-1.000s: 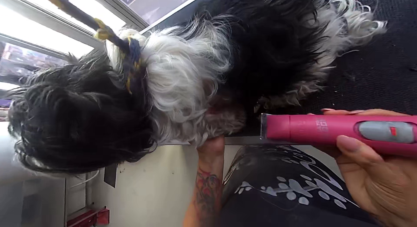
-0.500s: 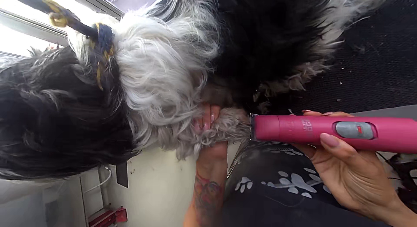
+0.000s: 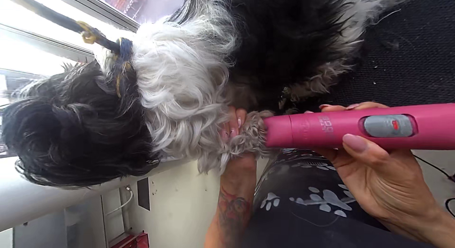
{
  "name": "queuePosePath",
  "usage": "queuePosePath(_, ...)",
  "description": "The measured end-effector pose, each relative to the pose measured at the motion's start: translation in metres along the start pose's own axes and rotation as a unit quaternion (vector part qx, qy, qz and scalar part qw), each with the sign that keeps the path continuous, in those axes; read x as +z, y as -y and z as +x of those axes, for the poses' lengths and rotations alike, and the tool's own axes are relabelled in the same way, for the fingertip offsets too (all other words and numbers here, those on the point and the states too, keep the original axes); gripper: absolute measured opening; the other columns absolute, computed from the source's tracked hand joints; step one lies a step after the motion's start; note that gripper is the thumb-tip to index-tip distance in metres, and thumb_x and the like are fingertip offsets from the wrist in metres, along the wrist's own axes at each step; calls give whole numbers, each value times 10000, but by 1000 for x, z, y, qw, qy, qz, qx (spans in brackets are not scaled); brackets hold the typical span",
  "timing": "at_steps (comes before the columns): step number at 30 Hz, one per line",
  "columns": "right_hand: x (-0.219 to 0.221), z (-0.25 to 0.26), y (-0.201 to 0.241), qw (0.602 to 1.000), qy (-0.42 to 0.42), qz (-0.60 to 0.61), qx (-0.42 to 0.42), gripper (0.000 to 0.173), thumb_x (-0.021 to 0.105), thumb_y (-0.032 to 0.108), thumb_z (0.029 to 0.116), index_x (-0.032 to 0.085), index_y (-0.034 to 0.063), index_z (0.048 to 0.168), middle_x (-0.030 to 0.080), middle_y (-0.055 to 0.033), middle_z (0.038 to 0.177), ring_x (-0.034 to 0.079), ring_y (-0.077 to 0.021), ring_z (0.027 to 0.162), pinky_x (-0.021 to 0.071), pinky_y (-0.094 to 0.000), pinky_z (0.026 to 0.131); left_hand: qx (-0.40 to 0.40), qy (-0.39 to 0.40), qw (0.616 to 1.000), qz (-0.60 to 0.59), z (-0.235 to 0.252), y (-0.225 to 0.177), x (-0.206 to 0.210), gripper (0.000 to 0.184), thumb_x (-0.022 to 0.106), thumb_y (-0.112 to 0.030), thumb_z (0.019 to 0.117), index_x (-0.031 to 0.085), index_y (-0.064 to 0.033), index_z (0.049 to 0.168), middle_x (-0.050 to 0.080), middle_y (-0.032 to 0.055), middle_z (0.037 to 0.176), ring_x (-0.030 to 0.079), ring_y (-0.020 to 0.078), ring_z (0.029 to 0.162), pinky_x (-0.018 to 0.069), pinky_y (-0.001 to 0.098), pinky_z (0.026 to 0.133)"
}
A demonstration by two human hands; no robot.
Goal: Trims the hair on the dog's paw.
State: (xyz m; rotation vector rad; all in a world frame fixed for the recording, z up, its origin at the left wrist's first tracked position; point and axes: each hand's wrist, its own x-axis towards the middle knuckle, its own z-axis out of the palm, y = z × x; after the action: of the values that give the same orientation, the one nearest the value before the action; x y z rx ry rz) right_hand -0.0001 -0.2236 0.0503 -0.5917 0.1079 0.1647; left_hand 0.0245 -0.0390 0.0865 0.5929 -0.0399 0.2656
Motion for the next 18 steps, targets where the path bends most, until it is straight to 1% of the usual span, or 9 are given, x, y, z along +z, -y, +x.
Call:
queuePosePath(2, 3, 2, 3, 999, 37, 24, 5, 457, 829, 160, 855, 618, 124, 1259, 665, -153, 1299, 688, -272, 1171, 631, -388, 906, 21, 38, 999, 28, -4, -6, -20, 304, 469, -211, 1017, 682, -61, 861, 699, 24, 824, 701, 127, 874, 557, 267, 874)
queuePosePath(3, 2, 2, 5, 997, 63, 34, 9, 449, 820, 181, 867, 616, 125, 1264, 660, -148, 1306, 685, -264, 1174, 631, -374, 900, 16, 168, 985, 40, 0, -16, -58, 288, 405, -234, 1054, 630, -54, 1064, 672, 50, 1034, 648, 162, 1083, 490, 317, 1023)
queuePosePath(4, 0, 2, 9, 995, 91, 33, 12, 437, 802, 217, 889, 610, 136, 1273, 658, -129, 1313, 683, -243, 1179, 632, -352, 892, 12, 204, 978, 37, 1, -21, -78, 278, 407, -252, 1053, 601, -59, 1104, 646, 54, 1081, 617, 174, 1125, 461, 336, 1050)
queuePosePath(6, -7, -3, 16, 995, 104, -8, 1, 449, 776, 293, 911, 594, 160, 1299, 663, -85, 1304, 684, -205, 1171, 631, -321, 885, 4, 103, 995, -1, -6, -17, -62, 237, 436, -243, 1050, 595, -86, 973, 624, 27, 949, 627, 149, 999, 477, 280, 975)
queuePosePath(7, -13, -7, 20, 996, 80, -36, -10, 467, 785, 311, 898, 602, 172, 1305, 672, -69, 1288, 690, -200, 1157, 633, -326, 880, 22, -55, 998, -28, -7, -10, -28, 277, 527, -217, 995, 613, -74, 774, 620, 27, 738, 647, 155, 771, 530, 266, 798)
queuePosePath(8, -19, -11, 23, 997, 43, -60, -22, 490, 806, 310, 878, 600, 174, 1302, 675, -73, 1279, 698, -213, 1141, 639, -347, 869, 35, -53, 998, -16, -3, -10, -30, 286, 541, -209, 975, 602, -76, 729, 611, 29, 705, 646, 161, 729, 543, 275, 752)
queuePosePath(10, -28, -17, 27, 994, -33, -98, -45, 540, 849, 271, 838, 586, 171, 1299, 678, -90, 1266, 714, -241, 1104, 653, -383, 837, 41, 142, 987, 59, 6, -25, -83, 215, 500, -244, 999, 579, -91, 871, 608, 59, 903, 634, 214, 934, 530, 353, 897)
queuePosePath(15, -22, -19, 29, 986, -63, -136, -76, 550, 846, 217, 845, 558, 147, 1308, 675, -106, 1271, 716, -258, 1104, 658, -388, 835, 52, 183, 979, 74, 12, -18, -79, 211, 468, -218, 1008, 574, -76, 892, 606, 63, 900, 635, 206, 929, 532, 343, 884)
queuePosePath(18, -7, -16, 30, 983, -54, -153, -80, 524, 847, 204, 839, 581, 162, 1288, 694, -82, 1237, 720, -233, 1099, 656, -366, 832, 26, 28, 999, 1, 6, 10, 1, 303, 556, -145, 963, 607, -71, 674, 595, -9, 637, 630, 98, 657, 530, 217, 685)
